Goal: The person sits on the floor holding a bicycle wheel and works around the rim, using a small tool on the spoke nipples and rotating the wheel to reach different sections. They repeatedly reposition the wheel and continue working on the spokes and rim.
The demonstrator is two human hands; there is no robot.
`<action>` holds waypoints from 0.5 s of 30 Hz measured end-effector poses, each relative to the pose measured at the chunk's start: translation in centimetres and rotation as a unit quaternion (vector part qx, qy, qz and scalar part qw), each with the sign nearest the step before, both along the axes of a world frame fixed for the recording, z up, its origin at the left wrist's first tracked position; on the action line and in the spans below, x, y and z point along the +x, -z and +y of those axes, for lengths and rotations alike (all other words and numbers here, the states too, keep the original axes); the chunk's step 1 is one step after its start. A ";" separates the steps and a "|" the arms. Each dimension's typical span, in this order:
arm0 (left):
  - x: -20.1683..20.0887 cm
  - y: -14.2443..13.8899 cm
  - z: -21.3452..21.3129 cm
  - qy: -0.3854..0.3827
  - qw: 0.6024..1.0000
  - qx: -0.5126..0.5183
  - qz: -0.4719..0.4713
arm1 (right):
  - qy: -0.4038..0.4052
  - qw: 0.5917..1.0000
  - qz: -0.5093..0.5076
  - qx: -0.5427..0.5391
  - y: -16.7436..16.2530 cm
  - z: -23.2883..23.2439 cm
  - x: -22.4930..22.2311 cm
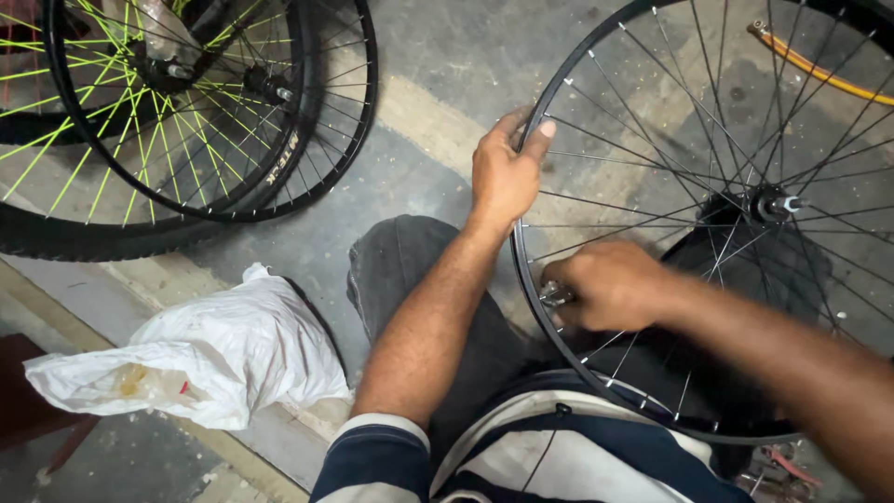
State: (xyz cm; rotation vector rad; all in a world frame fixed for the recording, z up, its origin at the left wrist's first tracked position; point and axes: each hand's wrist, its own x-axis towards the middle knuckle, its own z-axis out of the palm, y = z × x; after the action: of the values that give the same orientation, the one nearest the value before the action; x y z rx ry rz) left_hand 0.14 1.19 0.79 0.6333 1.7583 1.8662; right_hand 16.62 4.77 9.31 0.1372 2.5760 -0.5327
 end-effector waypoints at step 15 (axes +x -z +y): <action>0.1 0.4 0.2 -0.004 0.999 0.005 0.038 | -0.028 0.977 0.212 0.015 0.3 -1.6 2.5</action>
State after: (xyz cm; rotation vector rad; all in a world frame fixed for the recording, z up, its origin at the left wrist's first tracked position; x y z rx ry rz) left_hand 0.24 1.40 0.37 0.7113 1.8034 1.8808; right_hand 19.10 3.17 9.05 -0.0445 2.9934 -0.5502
